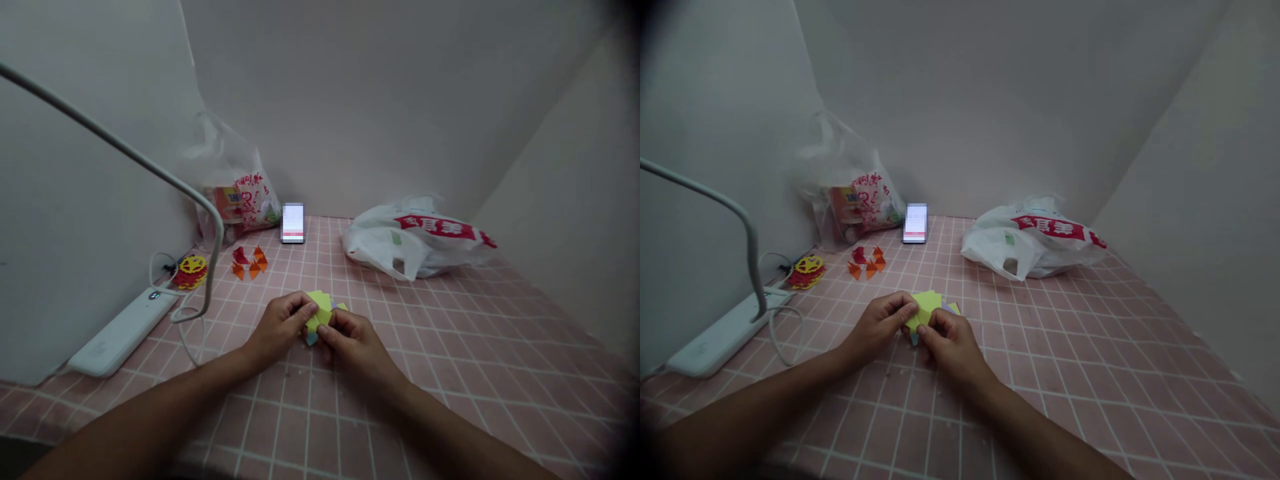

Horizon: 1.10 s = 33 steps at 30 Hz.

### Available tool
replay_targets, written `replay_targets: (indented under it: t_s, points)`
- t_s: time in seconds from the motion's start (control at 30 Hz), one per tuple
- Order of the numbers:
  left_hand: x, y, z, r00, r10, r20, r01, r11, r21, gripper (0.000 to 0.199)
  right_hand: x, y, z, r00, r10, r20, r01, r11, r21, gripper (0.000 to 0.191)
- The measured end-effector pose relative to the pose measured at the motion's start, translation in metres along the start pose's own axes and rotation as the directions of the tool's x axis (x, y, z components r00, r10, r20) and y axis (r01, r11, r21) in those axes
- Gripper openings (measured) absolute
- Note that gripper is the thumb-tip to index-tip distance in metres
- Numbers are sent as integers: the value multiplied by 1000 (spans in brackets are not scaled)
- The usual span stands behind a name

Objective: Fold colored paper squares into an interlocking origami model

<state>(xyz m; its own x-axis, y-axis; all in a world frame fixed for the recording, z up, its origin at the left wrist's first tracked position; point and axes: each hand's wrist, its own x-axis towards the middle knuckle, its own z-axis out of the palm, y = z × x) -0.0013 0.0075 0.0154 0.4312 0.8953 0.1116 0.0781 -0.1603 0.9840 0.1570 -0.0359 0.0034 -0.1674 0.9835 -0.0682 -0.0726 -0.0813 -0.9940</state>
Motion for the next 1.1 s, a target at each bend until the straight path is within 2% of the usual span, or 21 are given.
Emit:
replay_targets:
  t_s: [0.13,0.23,0.4,0.6,0.73,0.9,1.1]
  points:
    - [3,-5,3,994,-82,75,94,981,-169,26,1,5,-1,999,-24,-31,23,999,-22,30]
    - [4,-8,4,988,-131,83,147,963,-225,27,2,10,-3,997,-53,-54,51,998,-37,31]
    - [0,-3,6,996,-82,35,88,959,-268,29,1,9,-1,997,-72,-42,72,997,13,28]
    - [-3,5,4,999,-38,3,38,984,-177,31,0,5,1,998,-63,-30,65,996,53,28]
    - [2,1,2,999,-52,13,53,994,-98,35,0,6,2,997,-39,-74,42,998,39,28]
    - [2,-3,3,997,-60,49,68,982,-175,29,-2,1,4,998,-42,-44,41,999,-7,28]
    - [-2,-3,6,999,-39,-32,37,998,-56,34,-4,0,6,999,-41,3,41,999,18,26]
